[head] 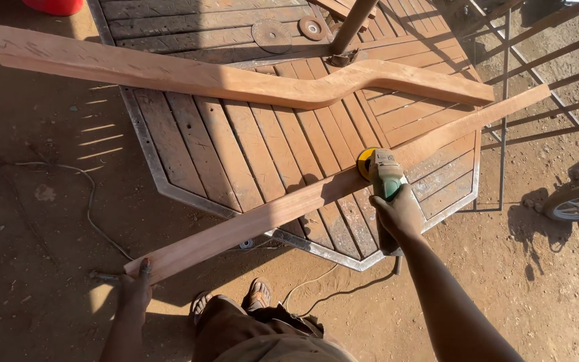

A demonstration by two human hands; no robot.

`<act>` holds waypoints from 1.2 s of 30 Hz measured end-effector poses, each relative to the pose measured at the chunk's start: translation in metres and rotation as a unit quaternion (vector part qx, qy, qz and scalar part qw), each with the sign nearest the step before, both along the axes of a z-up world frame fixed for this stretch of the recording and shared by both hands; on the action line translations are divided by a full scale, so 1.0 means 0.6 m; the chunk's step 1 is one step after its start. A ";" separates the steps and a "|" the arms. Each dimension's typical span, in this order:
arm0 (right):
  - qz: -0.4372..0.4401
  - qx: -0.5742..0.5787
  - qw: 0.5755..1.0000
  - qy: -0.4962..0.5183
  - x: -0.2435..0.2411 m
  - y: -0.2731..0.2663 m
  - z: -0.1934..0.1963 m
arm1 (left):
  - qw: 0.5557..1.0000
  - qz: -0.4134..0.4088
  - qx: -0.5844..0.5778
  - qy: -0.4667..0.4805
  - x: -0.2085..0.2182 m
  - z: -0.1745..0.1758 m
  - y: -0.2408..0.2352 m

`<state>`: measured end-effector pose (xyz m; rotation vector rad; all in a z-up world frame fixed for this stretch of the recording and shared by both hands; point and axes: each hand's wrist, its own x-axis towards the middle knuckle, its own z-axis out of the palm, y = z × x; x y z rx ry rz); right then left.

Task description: Sanding a curved wooden plank using an angle grinder with a sanding disc

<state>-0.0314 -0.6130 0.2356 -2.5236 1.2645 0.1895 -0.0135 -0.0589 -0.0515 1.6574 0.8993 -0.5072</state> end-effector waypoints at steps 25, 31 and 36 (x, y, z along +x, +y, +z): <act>0.031 0.043 0.998 0.043 -0.070 0.318 -0.037 | 0.984 -0.167 0.051 -0.042 0.013 -0.050 0.061; -0.047 0.021 0.998 -0.023 -0.057 0.299 -0.032 | 0.983 -0.170 0.013 -0.068 0.015 -0.089 0.078; 0.051 0.104 0.991 0.062 -0.069 0.443 -0.045 | 0.982 -0.181 0.039 -0.031 0.019 -0.088 0.079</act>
